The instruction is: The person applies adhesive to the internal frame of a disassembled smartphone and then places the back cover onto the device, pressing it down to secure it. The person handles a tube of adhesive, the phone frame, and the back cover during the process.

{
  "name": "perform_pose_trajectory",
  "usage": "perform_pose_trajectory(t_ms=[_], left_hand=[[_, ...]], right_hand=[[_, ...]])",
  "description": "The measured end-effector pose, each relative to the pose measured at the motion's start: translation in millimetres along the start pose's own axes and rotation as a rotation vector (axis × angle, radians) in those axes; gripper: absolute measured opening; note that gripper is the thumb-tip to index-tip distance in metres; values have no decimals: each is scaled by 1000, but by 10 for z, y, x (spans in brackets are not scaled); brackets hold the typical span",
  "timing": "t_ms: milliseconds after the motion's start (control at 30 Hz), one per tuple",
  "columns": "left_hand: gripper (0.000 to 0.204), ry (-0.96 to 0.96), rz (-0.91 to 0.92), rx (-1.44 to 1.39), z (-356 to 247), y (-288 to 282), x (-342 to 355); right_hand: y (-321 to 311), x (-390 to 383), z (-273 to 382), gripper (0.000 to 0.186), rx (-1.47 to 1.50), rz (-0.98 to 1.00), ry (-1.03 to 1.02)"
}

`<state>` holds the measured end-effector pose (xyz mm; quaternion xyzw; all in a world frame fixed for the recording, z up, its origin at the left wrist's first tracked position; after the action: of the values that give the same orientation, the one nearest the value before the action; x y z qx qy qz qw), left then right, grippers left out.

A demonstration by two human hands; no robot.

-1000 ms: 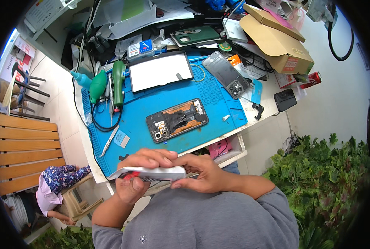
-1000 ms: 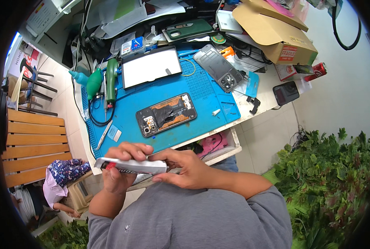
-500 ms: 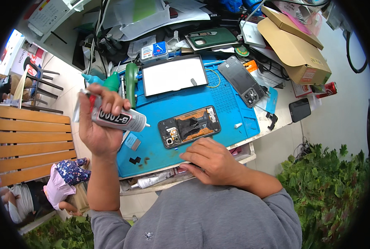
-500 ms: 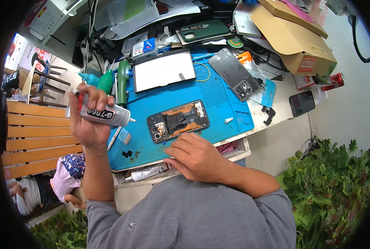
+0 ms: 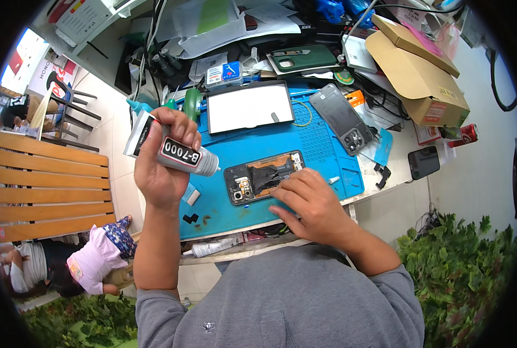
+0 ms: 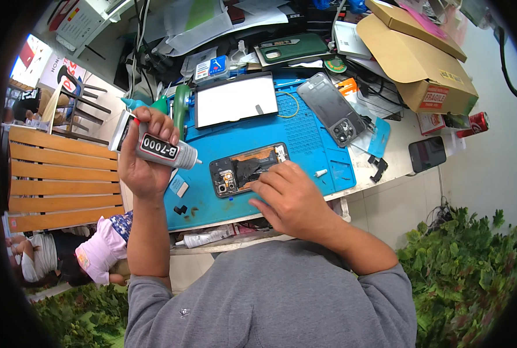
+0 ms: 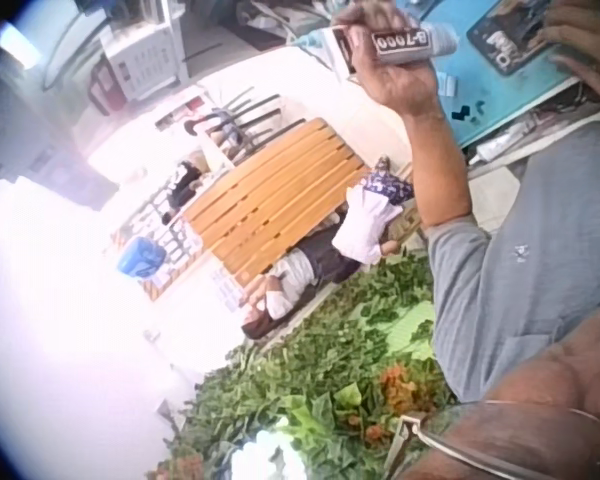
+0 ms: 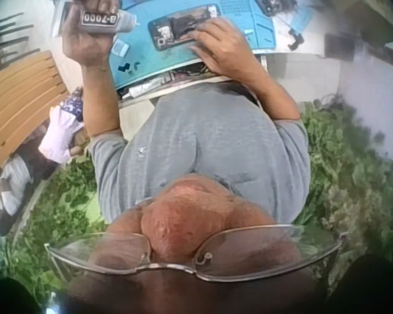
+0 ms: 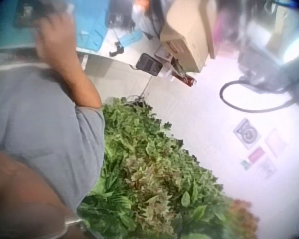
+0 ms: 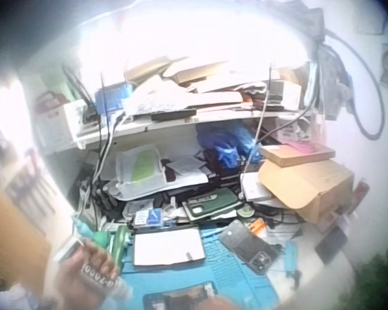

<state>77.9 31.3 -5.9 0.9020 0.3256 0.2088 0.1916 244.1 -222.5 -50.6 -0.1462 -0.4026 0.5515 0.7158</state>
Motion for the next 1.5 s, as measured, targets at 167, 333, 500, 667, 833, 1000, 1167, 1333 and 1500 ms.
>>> perform_pose_trajectory(t_ms=[167, 333, 500, 667, 833, 1000, 1167, 1333, 1500], left_hand=[[29, 30, 145, 60, 213, 244, 186], [27, 18, 181, 30, 441, 513, 407], [26, -17, 198, -34, 719, 788, 501], [25, -47, 201, 93, 936, 924, 580], [28, -82, 248, 108, 1061, 974, 625], [27, -82, 263, 86, 1146, 962, 651], [28, -98, 266, 91, 1143, 987, 661], [28, -89, 283, 142, 1162, 993, 689], [28, -109, 280, 184, 1176, 1003, 695]], right_hand=[[204, -69, 101, 60, -93, 124, -14], [319, -96, 100, 80, -224, 266, 17], [312, -214, 81, 84, -259, 245, 63], [407, -271, 45, 81, -287, 134, 9], [413, -294, 31, 71, -176, 26, -7], [416, -293, 8, 63, -129, -34, -36], [411, -286, -1, 61, -117, -62, -42], [406, -279, -6, 60, -97, -78, -39], [393, -258, -9, 58, -86, -85, -40]])
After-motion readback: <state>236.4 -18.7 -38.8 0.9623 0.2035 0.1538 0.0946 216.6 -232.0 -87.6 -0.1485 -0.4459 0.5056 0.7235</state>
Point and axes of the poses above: each hand's wrist, its own x-axis towards the middle knuckle, its own y-axis out of the palm, z = x × y, the point moved 1 cm from there along x, towards the middle knuckle, and after that the axes turned 8 degrees about x, right-handed, at the moved point
